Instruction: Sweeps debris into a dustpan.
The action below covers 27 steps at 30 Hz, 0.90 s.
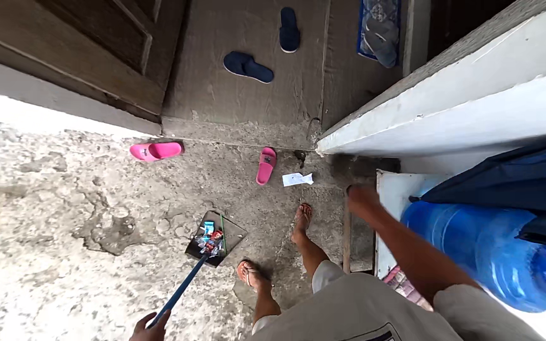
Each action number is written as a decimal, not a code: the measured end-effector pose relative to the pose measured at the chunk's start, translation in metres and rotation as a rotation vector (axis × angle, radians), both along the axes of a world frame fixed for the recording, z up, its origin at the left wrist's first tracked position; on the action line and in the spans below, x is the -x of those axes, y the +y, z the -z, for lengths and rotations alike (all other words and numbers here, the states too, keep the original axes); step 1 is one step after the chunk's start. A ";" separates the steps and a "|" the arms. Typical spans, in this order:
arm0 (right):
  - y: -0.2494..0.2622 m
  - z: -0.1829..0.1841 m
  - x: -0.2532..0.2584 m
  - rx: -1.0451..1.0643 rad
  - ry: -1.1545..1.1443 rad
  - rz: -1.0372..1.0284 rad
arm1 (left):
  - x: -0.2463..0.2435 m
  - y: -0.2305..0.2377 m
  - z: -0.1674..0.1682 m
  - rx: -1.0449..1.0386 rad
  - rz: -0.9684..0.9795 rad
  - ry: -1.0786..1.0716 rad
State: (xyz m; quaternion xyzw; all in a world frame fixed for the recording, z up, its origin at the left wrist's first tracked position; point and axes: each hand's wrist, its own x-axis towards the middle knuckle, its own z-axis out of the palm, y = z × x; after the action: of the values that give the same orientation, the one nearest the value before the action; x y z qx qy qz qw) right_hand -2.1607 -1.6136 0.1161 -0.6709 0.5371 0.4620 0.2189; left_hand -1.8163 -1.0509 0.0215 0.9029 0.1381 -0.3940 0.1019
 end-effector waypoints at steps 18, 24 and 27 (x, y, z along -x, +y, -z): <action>0.168 0.036 0.008 0.039 -0.087 0.075 | -0.020 0.006 -0.015 0.060 0.551 0.047; 0.232 -0.020 0.050 0.001 -0.180 0.020 | -0.020 0.014 -0.021 0.127 0.585 0.059; 0.237 -0.050 0.075 0.076 -0.206 -0.012 | -0.019 0.041 -0.010 0.270 0.489 0.006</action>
State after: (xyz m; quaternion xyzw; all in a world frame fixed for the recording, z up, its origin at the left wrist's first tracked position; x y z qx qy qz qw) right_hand -2.2358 -1.3765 0.1657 -0.7260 0.5248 0.3711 0.2446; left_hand -1.7973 -1.0095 0.0314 0.8866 -0.1374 -0.4242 0.1231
